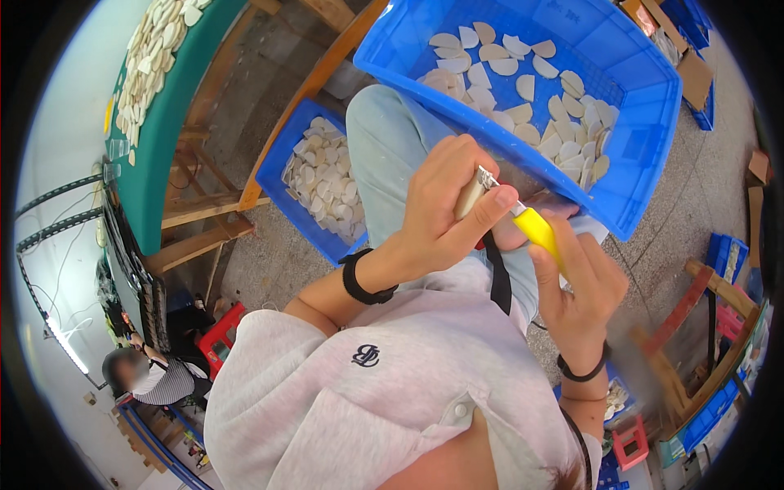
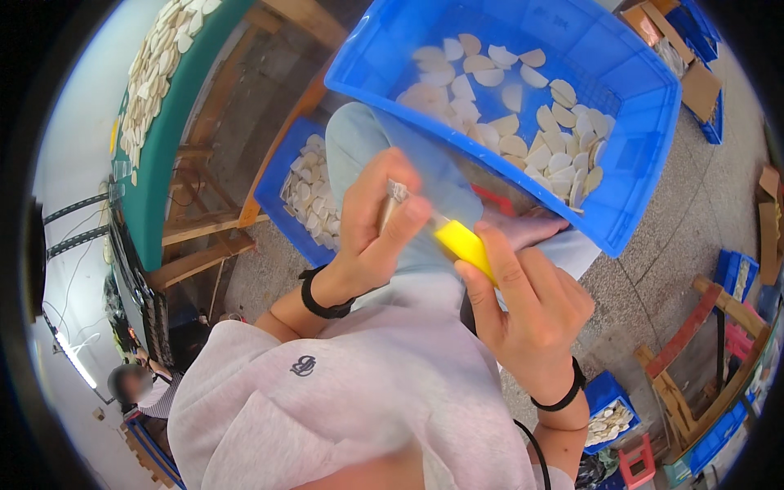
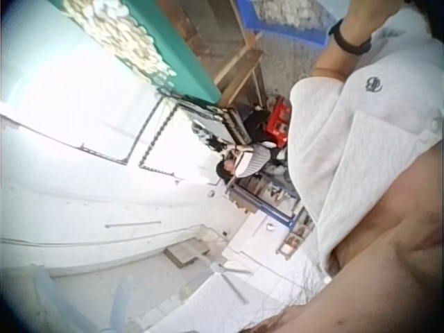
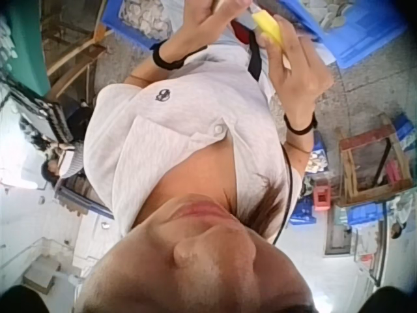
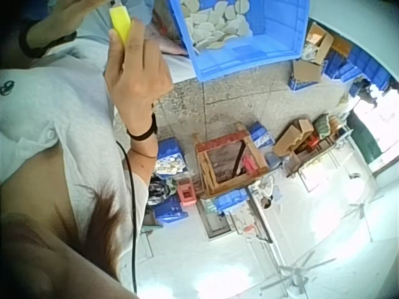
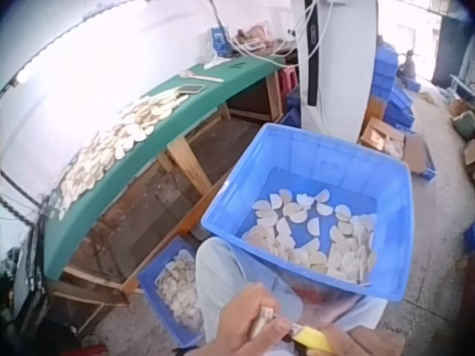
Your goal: Peel or scrape outer layers of small white objects with a small yellow knife tool.
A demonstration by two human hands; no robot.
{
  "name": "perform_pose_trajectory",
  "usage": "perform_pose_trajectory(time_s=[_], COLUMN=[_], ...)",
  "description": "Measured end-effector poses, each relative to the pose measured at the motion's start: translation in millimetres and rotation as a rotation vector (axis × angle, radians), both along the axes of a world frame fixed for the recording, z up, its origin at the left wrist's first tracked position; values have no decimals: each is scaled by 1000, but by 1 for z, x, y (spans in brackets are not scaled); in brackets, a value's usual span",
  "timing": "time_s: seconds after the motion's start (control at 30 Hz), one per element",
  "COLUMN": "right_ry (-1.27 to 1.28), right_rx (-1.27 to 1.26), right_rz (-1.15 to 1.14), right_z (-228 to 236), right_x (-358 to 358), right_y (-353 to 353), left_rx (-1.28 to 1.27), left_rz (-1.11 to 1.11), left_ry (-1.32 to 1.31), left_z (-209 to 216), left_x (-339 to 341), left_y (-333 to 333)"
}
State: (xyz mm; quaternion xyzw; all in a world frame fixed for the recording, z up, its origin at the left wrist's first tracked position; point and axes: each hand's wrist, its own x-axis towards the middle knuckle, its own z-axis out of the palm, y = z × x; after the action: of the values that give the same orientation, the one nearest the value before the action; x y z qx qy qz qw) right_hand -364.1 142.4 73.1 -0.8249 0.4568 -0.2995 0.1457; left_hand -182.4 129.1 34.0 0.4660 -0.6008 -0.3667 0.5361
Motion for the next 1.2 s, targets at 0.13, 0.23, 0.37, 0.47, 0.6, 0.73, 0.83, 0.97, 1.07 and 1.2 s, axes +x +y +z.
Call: perform_pose_trajectory(time_s=[0.13, 0.23, 0.37, 0.47, 0.6, 0.73, 0.83, 0.97, 1.07, 1.2], right_ry=[-57, -319, -432, -436, -471, -489, -489, -505, -504, -486], right_rx=[112, 112, 171, 342, 341, 394, 410, 429, 417, 422], right_rz=[-54, -150, -326, -381, -327, -368, -364, -372, -371, -357], right_z=[0, -9, -5, -5, -11, -14, -13, -14, -15, -12], right_x=[5, 11, 3, 2, 2, 3, 3, 2, 2, 2], right_y=[3, -2, 1, 2, 2, 4, 4, 4, 4, 3], left_rx=[-39, 133, 478, 583, 646, 773, 812, 838, 832, 806], left_rz=[56, 4, -280, -389, -422, -454, -476, -528, -578, -507], left_ry=[-40, 194, 749, 924, 1027, 1231, 1294, 1364, 1377, 1265], left_z=[-1, 1, 9, 5, 7, 7, 7, 9, 7, 10], left_x=[-4, -6, 0, 4, 4, 4, 6, 6, 7, 7], left_y=[-1, -1, -10, -14, -17, -18, -18, -18, -19, -17])
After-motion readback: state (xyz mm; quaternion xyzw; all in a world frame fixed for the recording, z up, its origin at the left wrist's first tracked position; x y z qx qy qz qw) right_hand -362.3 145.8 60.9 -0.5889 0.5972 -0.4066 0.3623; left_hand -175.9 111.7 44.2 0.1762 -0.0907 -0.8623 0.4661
